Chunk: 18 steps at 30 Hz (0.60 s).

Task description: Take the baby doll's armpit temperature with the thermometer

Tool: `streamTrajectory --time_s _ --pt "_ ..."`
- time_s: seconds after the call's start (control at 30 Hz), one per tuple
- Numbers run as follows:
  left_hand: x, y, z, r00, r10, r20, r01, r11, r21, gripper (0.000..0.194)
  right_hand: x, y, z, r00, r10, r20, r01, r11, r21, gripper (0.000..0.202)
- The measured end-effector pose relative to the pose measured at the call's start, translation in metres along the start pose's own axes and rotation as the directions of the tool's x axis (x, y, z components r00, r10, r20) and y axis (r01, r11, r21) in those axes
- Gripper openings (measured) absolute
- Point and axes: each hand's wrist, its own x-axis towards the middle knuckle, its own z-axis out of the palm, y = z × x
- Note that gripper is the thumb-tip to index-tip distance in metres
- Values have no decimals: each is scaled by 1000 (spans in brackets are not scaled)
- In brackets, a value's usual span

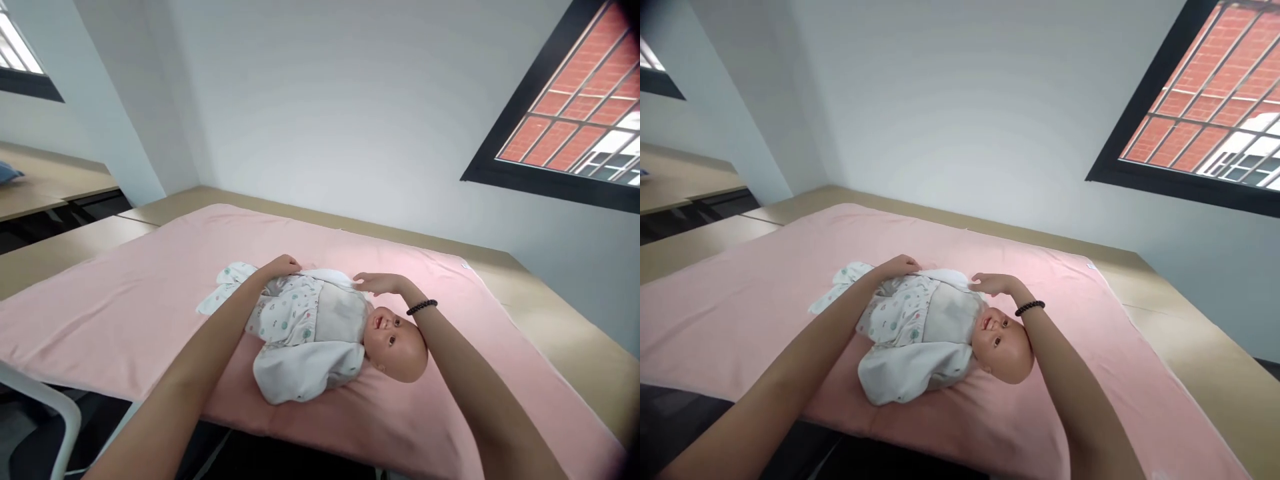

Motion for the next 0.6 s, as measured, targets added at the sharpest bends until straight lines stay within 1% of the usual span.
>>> streamTrajectory --time_s 0.07,0.13,0.2,0.27,0.3,0.33,0.43,0.47,0.5,0.57,0.6 --pt "-8 7 -10 998 36 46 -40 995 92 24 1 -10 4 999 -34 -13 34 999 -25 66" --pt "-17 15 -18 995 67 76 -79 982 174 25 -5 -21 4 997 -57 -56 53 997 -60 55" --pt "-27 24 -25 994 91 65 -103 969 225 16 -13 -33 4 991 -57 -118 47 995 -92 52" --pt "-37 31 -33 993 112 25 -115 960 254 4 -21 -45 6 983 -60 -173 42 993 -106 53" --pt "-42 34 -36 992 122 10 -120 958 259 5 -26 -50 8 978 -71 -194 51 993 -108 51" --pt "-47 36 -41 991 131 3 -127 958 258 10 -31 -55 11 974 -87 -208 65 992 -108 46" --pt "-59 37 -56 986 165 11 -163 961 225 18 -50 -64 20 967 -115 -229 90 989 -116 23" --pt "-63 36 -62 983 179 37 -183 961 207 19 -57 -65 23 968 -110 -225 85 989 -119 20" --pt "-66 34 -67 977 193 91 -207 960 186 18 -65 -65 24 971 -100 -218 76 990 -120 19" --pt "-72 34 -79 942 206 267 -255 952 167 14 -81 -62 26 978 -104 -182 84 990 -114 19" --pt "-76 35 -84 916 182 358 -262 947 187 14 -89 -61 27 983 -107 -150 91 990 -112 19"
